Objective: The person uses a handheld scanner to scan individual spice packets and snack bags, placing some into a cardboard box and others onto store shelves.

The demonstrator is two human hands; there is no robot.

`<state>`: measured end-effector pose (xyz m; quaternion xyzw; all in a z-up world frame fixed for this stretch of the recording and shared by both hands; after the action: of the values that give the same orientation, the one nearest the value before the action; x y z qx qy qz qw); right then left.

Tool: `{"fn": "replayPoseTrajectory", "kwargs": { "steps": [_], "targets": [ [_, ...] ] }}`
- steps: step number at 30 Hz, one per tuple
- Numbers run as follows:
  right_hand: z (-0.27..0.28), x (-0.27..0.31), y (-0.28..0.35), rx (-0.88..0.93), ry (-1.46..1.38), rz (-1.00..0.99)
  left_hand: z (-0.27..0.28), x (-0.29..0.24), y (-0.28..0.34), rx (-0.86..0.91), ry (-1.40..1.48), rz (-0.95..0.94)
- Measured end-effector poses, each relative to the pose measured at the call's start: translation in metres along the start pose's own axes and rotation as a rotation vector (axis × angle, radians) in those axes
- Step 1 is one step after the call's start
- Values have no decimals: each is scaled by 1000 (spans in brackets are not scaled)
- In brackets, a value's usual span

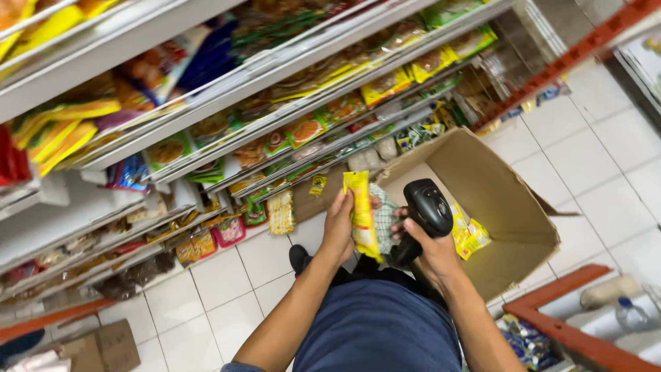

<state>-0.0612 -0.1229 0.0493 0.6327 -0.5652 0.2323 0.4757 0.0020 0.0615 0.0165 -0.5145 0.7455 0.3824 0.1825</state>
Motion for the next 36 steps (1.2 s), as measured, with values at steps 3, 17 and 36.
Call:
{"fn": "replayPoseTrajectory", "kwargs": {
  "steps": [3, 17, 36],
  "targets": [
    [-19, -7, -1, -29, 217, 72, 5, -16, 8, -136, -59, -136],
    [-117, -32, -54, 75, 155, -55, 82, -116, 56, -71, -279, -245],
    [-221, -23, -33, 231, 444, 374, 110, -182, 71, -307, -386, -559]
  ]
}}
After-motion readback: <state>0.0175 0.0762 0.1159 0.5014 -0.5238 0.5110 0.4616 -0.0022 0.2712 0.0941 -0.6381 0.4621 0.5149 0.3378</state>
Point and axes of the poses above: each hand's wrist, its own y-axis away from the middle knuckle, its own z-axis out of the back of the hand, x = y × z, the point moved 1 cm from there along -y, towards the middle knuckle, and after that the axes turned 5 degrees about -x, right-handed, at the moved point
